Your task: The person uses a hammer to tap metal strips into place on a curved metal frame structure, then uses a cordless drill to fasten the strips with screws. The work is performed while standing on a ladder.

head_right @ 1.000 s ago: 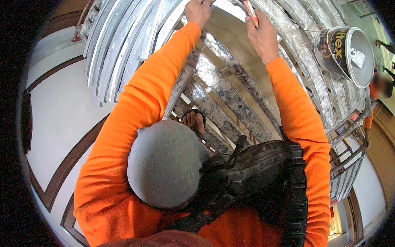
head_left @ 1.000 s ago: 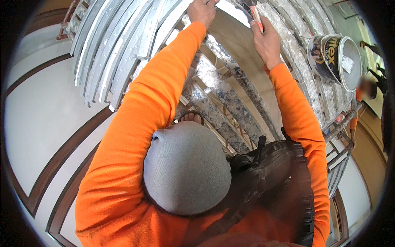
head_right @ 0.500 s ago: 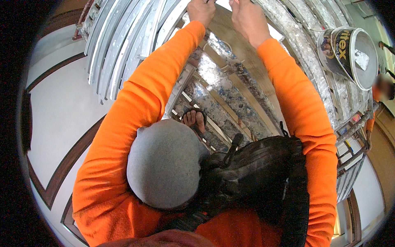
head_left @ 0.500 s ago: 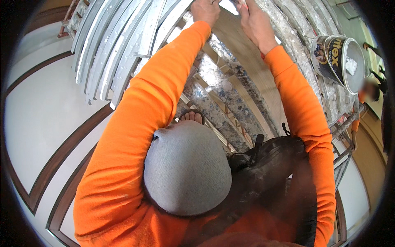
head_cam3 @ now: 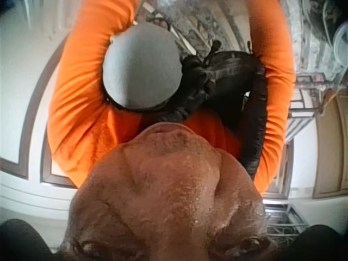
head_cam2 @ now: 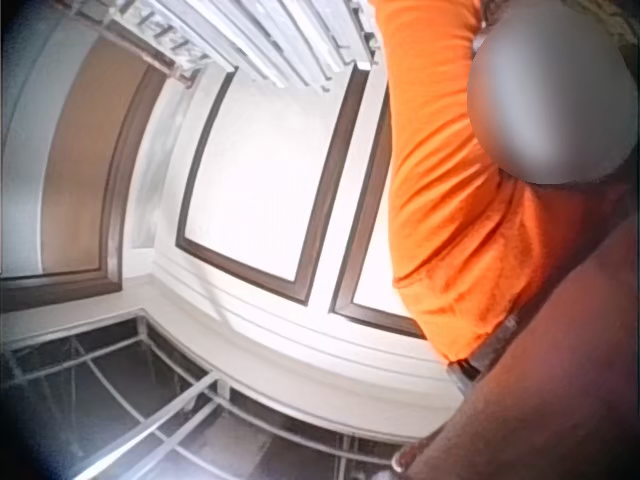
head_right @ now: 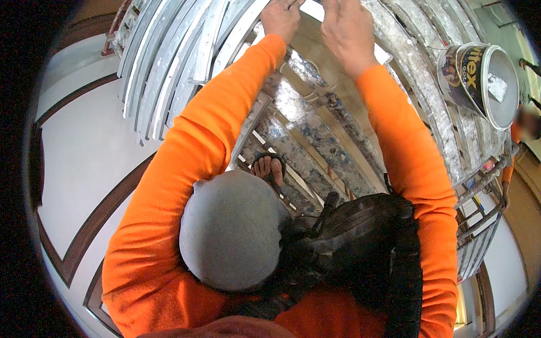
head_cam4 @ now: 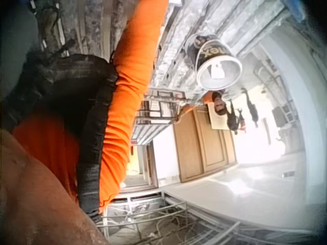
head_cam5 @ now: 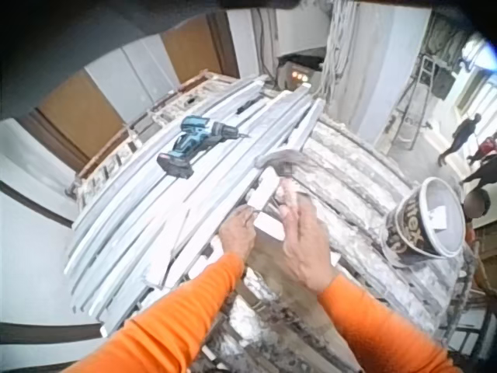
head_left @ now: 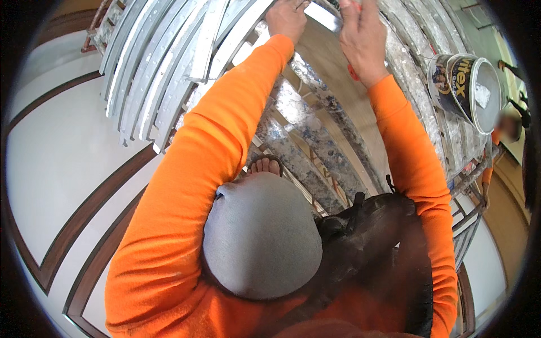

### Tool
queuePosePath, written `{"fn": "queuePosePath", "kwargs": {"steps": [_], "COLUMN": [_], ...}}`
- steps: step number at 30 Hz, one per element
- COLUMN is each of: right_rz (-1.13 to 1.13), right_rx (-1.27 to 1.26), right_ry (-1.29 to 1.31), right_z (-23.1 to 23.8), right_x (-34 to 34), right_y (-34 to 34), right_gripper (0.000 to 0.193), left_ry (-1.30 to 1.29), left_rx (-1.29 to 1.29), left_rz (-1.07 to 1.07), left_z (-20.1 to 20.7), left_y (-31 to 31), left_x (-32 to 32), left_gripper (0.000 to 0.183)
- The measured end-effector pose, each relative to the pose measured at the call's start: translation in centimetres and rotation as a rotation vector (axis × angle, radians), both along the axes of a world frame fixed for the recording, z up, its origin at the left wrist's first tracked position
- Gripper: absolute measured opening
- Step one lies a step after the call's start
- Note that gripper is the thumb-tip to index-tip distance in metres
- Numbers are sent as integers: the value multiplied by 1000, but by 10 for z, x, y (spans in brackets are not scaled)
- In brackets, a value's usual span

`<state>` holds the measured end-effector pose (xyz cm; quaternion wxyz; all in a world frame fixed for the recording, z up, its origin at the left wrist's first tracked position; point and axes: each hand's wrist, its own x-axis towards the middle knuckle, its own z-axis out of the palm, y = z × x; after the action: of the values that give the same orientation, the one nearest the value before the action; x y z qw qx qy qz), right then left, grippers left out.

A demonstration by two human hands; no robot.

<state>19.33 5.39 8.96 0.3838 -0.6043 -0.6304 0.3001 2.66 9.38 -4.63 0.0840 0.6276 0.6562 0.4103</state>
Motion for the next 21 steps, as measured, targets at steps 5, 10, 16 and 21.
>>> {"fn": "queuePosePath", "kwargs": {"steps": [5, 10, 16, 21], "right_rz": [76, 56, 50, 82], "right_rx": [62, -114, -140, -134], "right_ry": [-159, -248, -513, -555], "right_z": [-46, -30, -64, -83], "right_x": [21, 44, 72, 83], "right_y": [1, -10, -29, -31], "right_gripper": [31, 42, 56, 57], "left_ry": [-33, -152, -463, -604], "left_rx": [14, 3, -53, -88], "left_rz": [-25, -10, 93, 68], "left_z": [-2, 7, 6, 14], "left_y": [5, 2, 8, 9], "left_x": [4, 2, -1, -5], "left_gripper": [19, 18, 23, 28]}}
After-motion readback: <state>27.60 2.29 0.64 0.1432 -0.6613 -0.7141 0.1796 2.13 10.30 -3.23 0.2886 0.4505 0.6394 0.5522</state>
